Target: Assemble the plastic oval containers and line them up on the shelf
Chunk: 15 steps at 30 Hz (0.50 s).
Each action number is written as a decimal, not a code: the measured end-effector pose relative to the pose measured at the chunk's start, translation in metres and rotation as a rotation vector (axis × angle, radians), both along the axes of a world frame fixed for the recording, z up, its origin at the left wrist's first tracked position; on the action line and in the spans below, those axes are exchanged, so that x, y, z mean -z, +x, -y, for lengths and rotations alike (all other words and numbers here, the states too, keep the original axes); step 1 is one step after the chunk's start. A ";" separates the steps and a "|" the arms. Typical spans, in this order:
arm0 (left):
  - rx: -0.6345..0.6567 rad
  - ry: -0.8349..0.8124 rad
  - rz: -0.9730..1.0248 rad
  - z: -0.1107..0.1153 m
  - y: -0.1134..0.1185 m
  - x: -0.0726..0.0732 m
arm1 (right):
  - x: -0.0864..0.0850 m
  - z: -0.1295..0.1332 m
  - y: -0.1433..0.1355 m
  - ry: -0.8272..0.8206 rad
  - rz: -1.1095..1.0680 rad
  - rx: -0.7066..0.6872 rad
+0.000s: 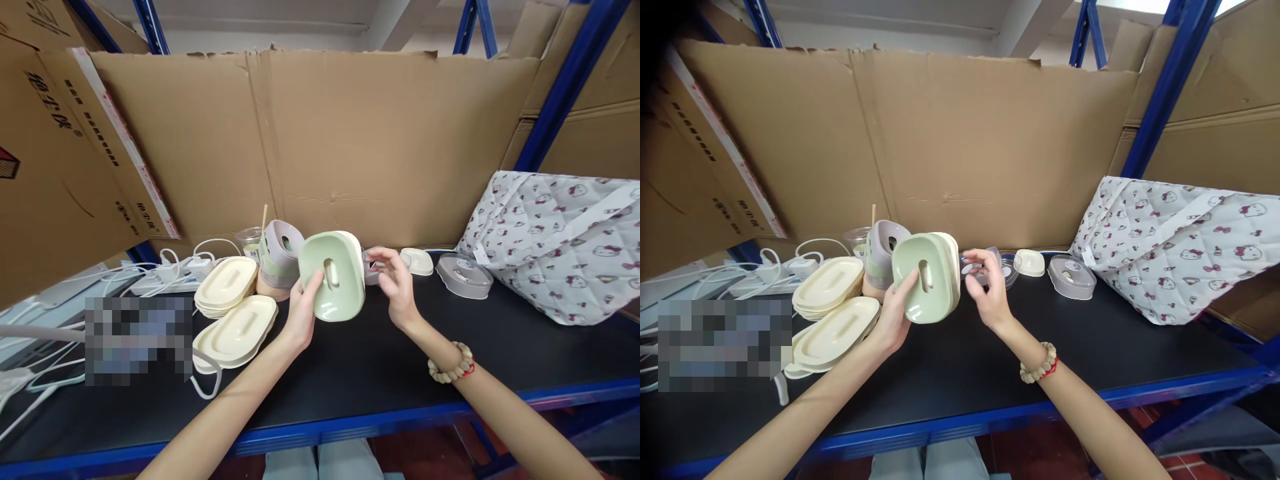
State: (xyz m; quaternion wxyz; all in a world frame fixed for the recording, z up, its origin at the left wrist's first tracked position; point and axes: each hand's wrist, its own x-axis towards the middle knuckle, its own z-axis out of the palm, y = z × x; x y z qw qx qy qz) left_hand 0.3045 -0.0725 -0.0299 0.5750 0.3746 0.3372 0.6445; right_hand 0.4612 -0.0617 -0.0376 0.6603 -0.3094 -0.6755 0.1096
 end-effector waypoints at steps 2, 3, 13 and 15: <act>0.002 0.020 -0.091 0.001 0.002 0.003 | -0.002 -0.001 -0.003 -0.325 -0.149 -0.103; 0.008 0.031 -0.129 0.002 0.002 0.005 | -0.003 -0.001 -0.004 -0.456 -0.182 -0.144; -0.139 0.116 -0.267 -0.005 0.000 0.009 | 0.006 0.000 -0.017 -0.652 -0.115 -0.353; -0.128 0.113 -0.299 -0.005 0.001 0.010 | 0.008 0.000 -0.020 -0.636 -0.111 -0.323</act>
